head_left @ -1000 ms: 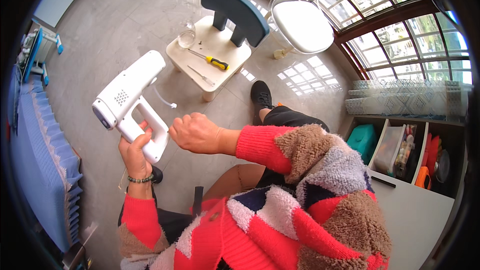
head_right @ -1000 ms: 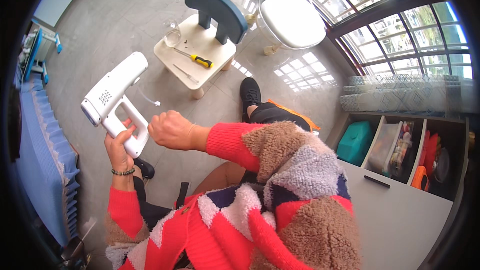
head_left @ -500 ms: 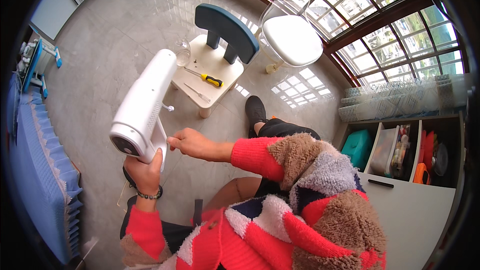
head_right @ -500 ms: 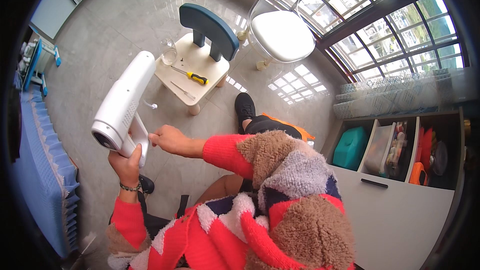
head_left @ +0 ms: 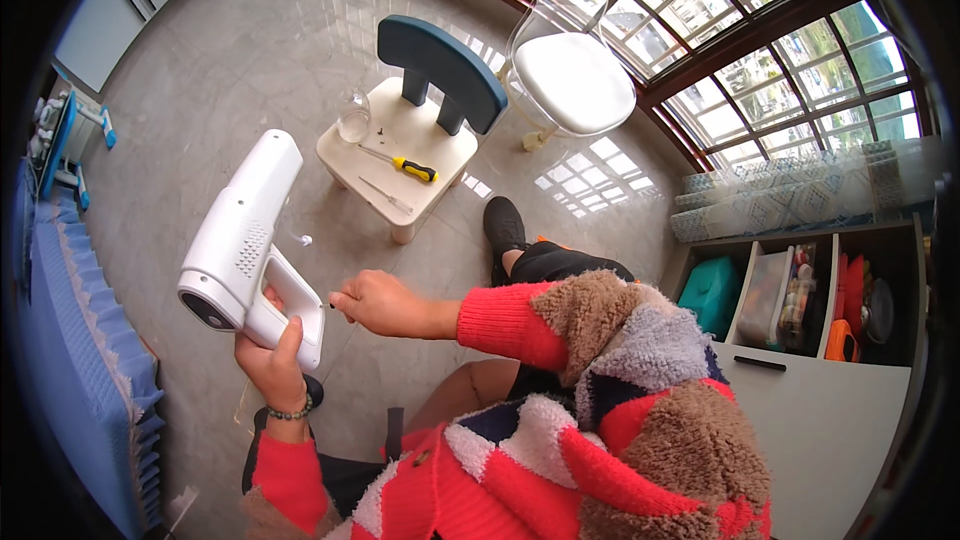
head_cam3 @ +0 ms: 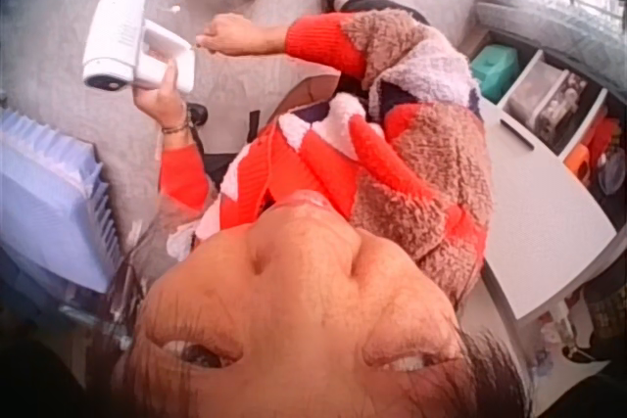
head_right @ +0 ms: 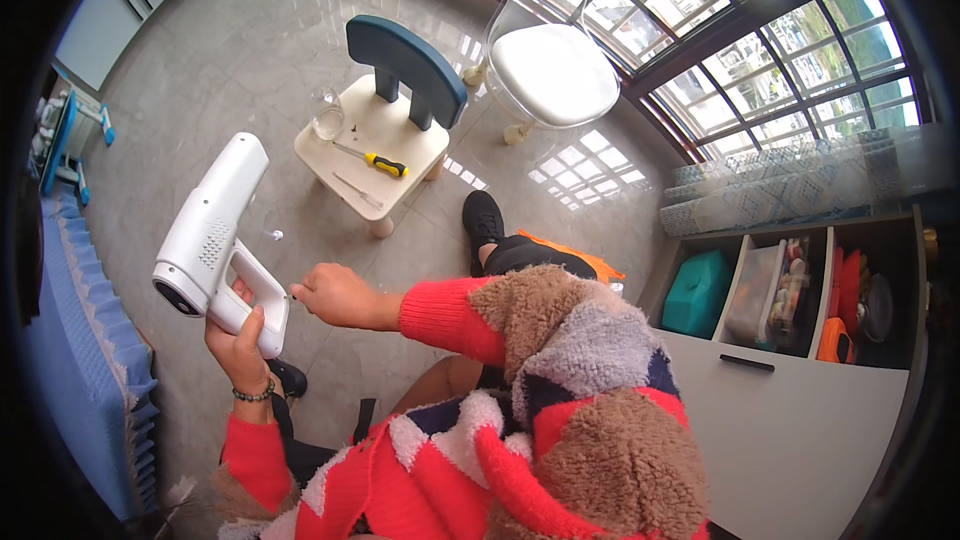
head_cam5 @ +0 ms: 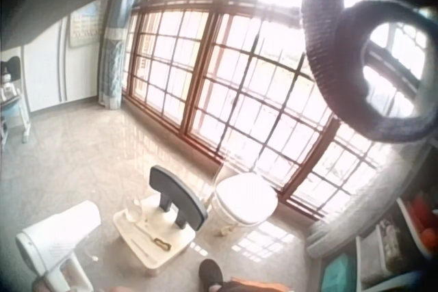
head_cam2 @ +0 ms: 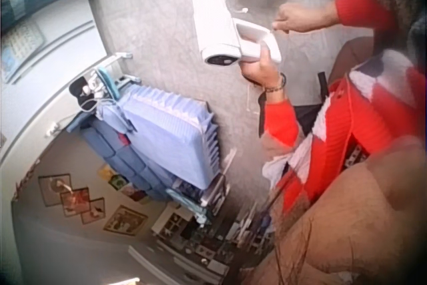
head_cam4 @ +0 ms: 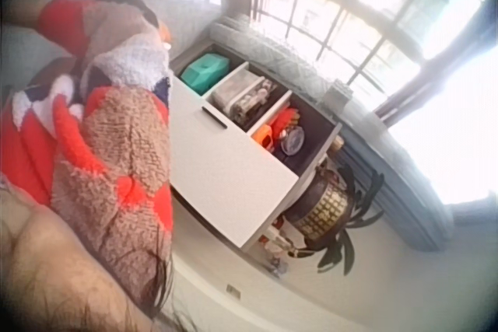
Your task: The person uses a small screwdriver to remove multiple screws from a white handheld appliance, then removes the top cap and continues unscrewing the body. The person works on the device while seated on the floor.
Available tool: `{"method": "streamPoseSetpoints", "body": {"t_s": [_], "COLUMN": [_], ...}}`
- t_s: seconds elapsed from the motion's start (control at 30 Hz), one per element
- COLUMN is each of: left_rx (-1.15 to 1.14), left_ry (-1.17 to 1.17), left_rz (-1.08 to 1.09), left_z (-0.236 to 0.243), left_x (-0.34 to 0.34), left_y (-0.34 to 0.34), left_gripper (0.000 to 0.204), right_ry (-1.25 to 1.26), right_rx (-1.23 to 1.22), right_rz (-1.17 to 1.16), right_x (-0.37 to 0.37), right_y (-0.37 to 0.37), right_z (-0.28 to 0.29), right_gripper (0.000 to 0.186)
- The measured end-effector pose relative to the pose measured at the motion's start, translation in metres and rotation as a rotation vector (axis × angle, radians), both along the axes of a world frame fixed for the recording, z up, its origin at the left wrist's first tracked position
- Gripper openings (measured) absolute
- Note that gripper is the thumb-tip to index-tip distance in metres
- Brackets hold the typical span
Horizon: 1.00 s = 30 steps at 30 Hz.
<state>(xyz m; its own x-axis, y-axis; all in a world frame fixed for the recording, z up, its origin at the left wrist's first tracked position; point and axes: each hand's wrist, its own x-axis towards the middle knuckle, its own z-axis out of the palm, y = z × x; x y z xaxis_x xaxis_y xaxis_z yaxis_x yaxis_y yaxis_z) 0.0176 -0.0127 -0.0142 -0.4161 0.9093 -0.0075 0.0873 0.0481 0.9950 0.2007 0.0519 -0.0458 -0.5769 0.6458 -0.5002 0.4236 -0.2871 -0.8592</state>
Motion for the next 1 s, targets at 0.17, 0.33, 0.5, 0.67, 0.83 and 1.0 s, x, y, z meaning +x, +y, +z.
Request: {"method": "streamPoseSetpoints", "body": {"t_s": [0.17,0.33,0.5,0.67,0.83,1.0], "left_rx": [0.058,-0.181,-0.354,-0.070,0.027,-0.229], "left_ry": [0.410,-0.235,-0.392,-0.078,0.470,-0.317], "left_rz": [-0.040,0.025,0.034,-0.017,-0.094,0.009], "left_z": [-0.002,-0.009,-0.011,-0.011,-0.004,-0.010], "left_x": [0.003,-0.012,-0.022,-0.002,0.005,-0.007], "left_y": [0.000,0.015,0.014,0.006,0.001,0.017], "left_gripper": [0.043,0.046,0.047,0.045,0.043,0.040], "right_ry": [0.061,-0.212,-0.229,-0.113,0.105,-0.290], "right_rx": [0.116,1.165,1.411,0.526,-0.690,1.085], "right_rz": [-0.044,0.142,0.348,0.013,-0.063,0.130], "right_x": [-0.011,-0.003,0.001,-0.011,0.002,-0.003], "right_y": [0.001,-0.007,-0.005,-0.001,0.007,-0.010], "right_z": [-0.007,-0.008,-0.001,0.010,0.009,-0.003], "right_gripper": [0.040,0.035,0.029,0.026,0.034,0.029]}}
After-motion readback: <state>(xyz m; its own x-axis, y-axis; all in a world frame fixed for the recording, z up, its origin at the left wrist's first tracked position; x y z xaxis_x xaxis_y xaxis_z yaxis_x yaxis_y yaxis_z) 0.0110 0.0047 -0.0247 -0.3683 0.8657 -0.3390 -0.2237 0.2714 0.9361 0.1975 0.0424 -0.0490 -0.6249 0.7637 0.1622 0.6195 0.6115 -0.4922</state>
